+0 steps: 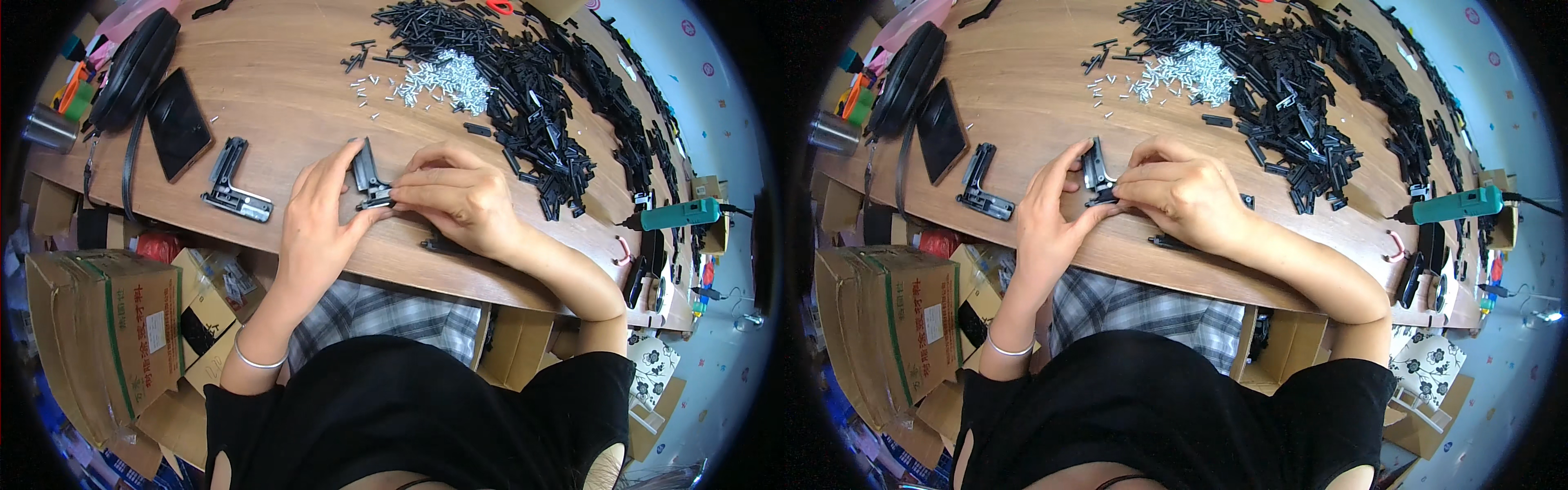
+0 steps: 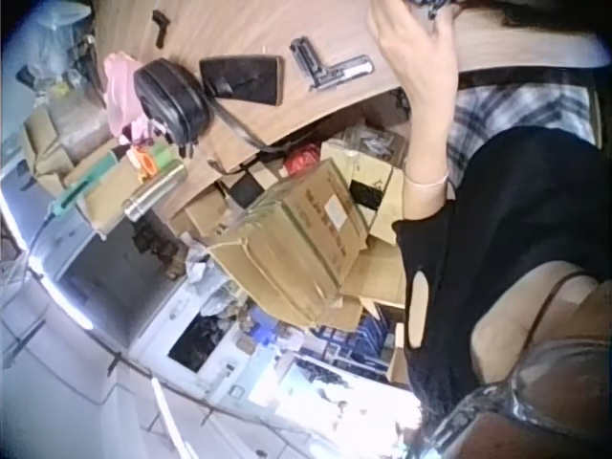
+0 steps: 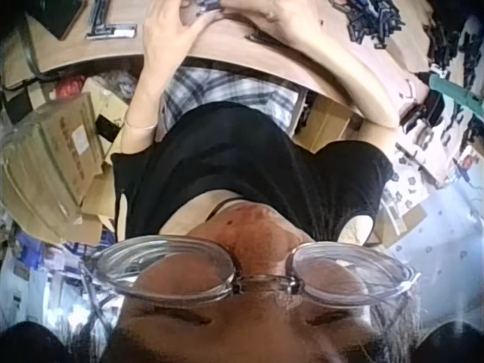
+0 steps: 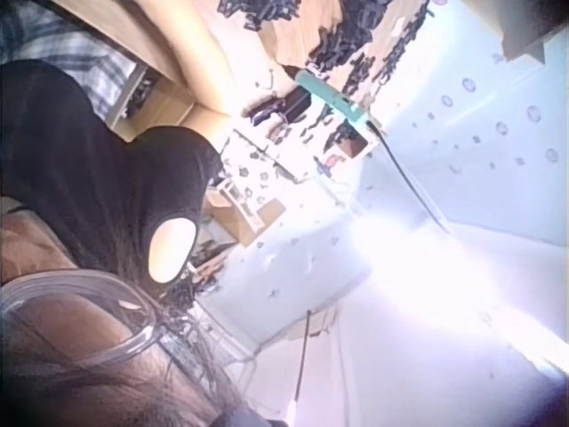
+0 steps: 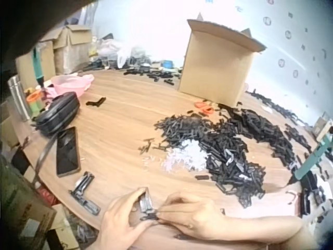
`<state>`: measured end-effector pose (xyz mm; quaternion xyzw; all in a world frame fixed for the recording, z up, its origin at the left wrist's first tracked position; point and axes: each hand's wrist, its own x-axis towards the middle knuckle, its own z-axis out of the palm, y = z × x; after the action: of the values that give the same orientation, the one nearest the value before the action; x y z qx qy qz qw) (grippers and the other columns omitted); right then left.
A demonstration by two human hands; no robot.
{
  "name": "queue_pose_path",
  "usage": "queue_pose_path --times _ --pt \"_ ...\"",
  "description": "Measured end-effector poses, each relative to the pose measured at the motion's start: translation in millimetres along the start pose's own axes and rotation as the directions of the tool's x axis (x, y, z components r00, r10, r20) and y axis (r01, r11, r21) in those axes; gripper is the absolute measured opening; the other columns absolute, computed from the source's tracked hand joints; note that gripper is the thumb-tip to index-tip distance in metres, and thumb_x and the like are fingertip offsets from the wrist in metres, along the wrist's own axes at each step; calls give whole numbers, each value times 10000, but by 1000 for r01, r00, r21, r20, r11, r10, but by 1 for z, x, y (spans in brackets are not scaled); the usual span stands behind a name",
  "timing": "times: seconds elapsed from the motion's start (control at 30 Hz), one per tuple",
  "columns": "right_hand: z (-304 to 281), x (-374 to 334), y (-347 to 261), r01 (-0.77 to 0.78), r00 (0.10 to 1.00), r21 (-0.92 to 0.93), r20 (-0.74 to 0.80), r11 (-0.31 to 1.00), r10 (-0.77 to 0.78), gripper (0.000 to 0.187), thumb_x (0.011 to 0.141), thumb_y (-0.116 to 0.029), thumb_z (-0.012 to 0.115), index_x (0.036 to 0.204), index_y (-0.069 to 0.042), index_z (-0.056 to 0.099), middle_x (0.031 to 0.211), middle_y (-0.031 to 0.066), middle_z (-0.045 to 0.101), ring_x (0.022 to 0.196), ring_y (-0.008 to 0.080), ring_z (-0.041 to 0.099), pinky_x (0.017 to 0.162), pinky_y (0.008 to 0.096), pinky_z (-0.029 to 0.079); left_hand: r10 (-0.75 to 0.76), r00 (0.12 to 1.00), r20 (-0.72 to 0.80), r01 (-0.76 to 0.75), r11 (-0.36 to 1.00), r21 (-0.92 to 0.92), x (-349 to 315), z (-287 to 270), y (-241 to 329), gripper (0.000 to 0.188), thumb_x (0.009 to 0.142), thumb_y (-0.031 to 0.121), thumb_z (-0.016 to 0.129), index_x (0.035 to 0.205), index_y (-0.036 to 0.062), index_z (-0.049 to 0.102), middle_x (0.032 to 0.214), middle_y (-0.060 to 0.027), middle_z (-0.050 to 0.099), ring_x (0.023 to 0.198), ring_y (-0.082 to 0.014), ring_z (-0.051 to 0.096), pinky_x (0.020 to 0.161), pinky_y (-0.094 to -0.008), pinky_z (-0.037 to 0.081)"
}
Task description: The person assembles small black plastic hardware components by hand, inserting metal screws and using a green electric screwdriver to tighten them. They handle the parts one at a time, occasionally transferring loose components into a pink bowl and moving them between cardboard boxes.
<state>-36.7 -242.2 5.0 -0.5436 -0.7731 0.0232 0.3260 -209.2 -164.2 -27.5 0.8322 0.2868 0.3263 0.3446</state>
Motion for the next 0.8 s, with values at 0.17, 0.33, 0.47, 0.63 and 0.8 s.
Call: queue_pose_path --times 0.17,0.33,0.47,0.63,0.8 --pt "0 2 -1 16 1000 -33 -7 999 -16 202 619 -63 730 817 -59 693 792 53 659 824 221 599 665 302 514 -46 999 20 46 999 -7 0 -1 3 673 598 103 761 1201 28 470 1054 -139 567 879 -273 536 787 -360 449" --pt "6 -4 -3 55 998 -84 13 995 -54 233 655 -137 711 872 -57 680 875 37 654 909 246 569 710 308 522 -22 1000 -1 22 1000 -17 -1 0 2 659 609 102 756 1202 36 476 1066 -143 564 907 -278 534 797 -363 451" --pt "-2 -6 -2 4 990 -21 140 1000 -1 282 698 -164 696 965 -76 676 1037 49 637 1024 291 519 863 389 465 -6 1000 -7 6 1000 26 -2 2 -2 652 620 128 756 1202 36 476 1081 -147 564 945 -293 532 827 -372 443" --pt "-31 2 20 -365 930 5 47 931 364 196 768 -84 637 960 -63 674 963 92 655 801 170 621 715 276 494 -44 999 7 44 999 31 -4 0 -1 634 640 163 747 1201 41 480 1139 -144 551 1021 -300 521 882 -376 424" --pt "-68 3 79 -612 777 -443 -182 655 603 247 729 -153 648 969 -96 657 848 100 668 763 236 647 705 329 501 126 991 -53 -119 986 115 -1 5 -8 618 640 243 758 1195 103 527 1194 -95 552 975 -245 565 801 -331 479"
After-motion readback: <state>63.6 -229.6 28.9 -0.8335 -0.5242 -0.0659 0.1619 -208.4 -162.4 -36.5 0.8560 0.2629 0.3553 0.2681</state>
